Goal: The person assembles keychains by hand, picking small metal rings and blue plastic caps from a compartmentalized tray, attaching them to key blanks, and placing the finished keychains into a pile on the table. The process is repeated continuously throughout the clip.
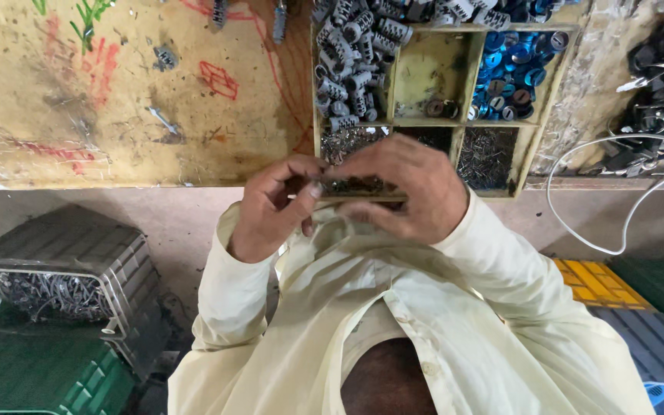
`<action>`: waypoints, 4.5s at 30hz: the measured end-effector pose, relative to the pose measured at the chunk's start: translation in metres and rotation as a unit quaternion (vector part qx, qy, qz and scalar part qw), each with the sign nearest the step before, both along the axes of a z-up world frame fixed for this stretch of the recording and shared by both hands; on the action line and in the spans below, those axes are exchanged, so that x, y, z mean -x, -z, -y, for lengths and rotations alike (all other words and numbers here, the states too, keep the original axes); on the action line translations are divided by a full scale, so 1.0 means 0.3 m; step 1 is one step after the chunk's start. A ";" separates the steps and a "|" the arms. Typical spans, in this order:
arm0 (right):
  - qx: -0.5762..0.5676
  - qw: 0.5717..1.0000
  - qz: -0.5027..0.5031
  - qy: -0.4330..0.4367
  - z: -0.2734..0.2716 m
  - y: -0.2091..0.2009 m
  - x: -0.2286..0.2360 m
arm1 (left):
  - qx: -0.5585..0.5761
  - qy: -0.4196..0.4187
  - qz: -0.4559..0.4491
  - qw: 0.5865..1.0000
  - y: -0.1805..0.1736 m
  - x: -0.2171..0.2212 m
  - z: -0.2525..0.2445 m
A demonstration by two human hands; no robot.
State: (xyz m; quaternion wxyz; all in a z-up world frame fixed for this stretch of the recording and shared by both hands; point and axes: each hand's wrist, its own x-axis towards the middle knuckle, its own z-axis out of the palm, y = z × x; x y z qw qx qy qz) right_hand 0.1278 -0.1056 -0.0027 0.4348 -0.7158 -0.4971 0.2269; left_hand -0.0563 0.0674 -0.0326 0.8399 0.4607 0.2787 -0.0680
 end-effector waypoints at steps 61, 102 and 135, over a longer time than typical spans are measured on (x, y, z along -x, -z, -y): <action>0.043 0.989 0.133 0.056 0.259 -0.067 -0.096 | 0.174 0.005 0.061 0.983 -0.049 -0.177 0.218; 0.094 0.979 -0.082 0.163 0.275 -0.092 -0.026 | -0.393 0.108 0.125 0.905 -0.154 -0.241 0.177; 0.205 0.826 0.346 0.395 0.538 0.024 -0.304 | -0.252 0.133 0.170 0.943 -0.104 -0.255 0.226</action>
